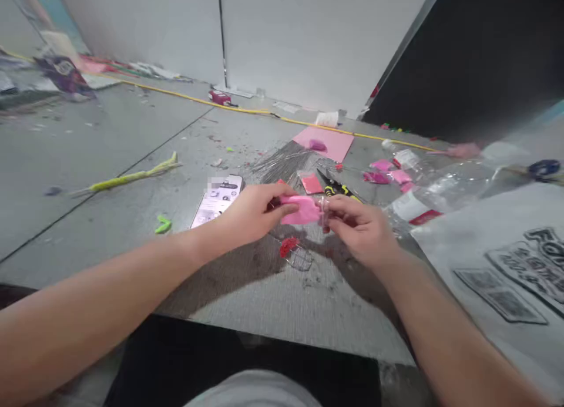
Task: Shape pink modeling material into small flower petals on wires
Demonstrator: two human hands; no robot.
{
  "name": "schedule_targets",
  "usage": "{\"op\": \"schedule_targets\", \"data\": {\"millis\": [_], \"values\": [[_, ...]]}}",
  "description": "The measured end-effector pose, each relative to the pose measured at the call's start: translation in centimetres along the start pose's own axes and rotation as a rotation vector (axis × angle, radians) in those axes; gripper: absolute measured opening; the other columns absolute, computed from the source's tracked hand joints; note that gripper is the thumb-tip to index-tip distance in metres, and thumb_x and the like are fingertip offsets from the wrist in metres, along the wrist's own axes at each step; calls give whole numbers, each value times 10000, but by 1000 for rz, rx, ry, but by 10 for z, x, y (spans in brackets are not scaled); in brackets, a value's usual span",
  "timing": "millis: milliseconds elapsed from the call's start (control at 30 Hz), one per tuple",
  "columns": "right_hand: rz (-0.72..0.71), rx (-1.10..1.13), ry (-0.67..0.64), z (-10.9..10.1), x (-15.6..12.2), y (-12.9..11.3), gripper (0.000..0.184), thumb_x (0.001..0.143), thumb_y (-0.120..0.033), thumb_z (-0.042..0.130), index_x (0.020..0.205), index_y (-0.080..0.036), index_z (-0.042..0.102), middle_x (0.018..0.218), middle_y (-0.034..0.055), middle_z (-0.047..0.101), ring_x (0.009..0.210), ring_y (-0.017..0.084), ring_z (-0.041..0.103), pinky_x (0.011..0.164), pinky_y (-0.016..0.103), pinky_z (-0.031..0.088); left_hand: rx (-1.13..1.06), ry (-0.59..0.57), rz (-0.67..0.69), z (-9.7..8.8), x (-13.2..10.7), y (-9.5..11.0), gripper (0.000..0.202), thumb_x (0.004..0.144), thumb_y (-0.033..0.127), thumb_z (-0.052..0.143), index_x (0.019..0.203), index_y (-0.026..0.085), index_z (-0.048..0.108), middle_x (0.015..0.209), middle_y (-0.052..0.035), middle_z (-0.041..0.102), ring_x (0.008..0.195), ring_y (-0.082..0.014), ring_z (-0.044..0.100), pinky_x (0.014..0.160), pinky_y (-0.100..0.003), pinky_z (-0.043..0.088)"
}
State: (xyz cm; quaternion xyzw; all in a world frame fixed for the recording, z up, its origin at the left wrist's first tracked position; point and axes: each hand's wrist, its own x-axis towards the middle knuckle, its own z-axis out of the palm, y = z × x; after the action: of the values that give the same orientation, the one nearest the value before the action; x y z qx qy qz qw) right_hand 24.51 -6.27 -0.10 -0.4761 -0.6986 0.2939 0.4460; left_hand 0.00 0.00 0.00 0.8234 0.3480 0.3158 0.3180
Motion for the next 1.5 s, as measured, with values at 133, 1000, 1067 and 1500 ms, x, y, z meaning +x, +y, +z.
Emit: {"op": "schedule_targets", "data": {"millis": [133, 1000, 1067, 1500], "values": [[12, 61, -65, -2, 1, -2, 277, 915, -112, 638, 1031, -293, 814, 1070, 11, 704, 745, 119, 664, 676, 309, 548, -19, 19, 10, -3, -3, 7, 289, 1043, 401, 605, 1132, 188, 779, 871, -17, 734, 693, -137, 575, 633, -282, 405], [64, 48, -160, 6, 0, -17, 185, 933, -131, 505, 902, -225, 662, 834, -12, 563, 763, 155, 512, 732, 337, 386, -518, -43, -189, 6, -4, 11, 218, 1018, 387, 630, 962, 177, 641, 863, -1, 607, 725, -116, 585, 644, -238, 510], [58, 38, -161, 6, -1, -16, 188, 958, -158, 512, 924, -227, 684, 861, -2, 570, 795, 164, 535, 758, 343, 403, -525, -63, -191, 6, -4, 8, 213, 989, 388, 685, 1034, 185, 639, 906, -10, 653, 773, -129, 623, 683, -251, 520], [163, 159, -313, 9, -3, -18, 193, 1021, -379, 632, 1100, -215, 698, 930, 13, 621, 755, 150, 515, 683, 306, 408, -511, -18, -255, 7, -3, 13, 230, 903, 317, 758, 1022, 169, 630, 835, 4, 653, 725, -126, 613, 664, -259, 486]]}}
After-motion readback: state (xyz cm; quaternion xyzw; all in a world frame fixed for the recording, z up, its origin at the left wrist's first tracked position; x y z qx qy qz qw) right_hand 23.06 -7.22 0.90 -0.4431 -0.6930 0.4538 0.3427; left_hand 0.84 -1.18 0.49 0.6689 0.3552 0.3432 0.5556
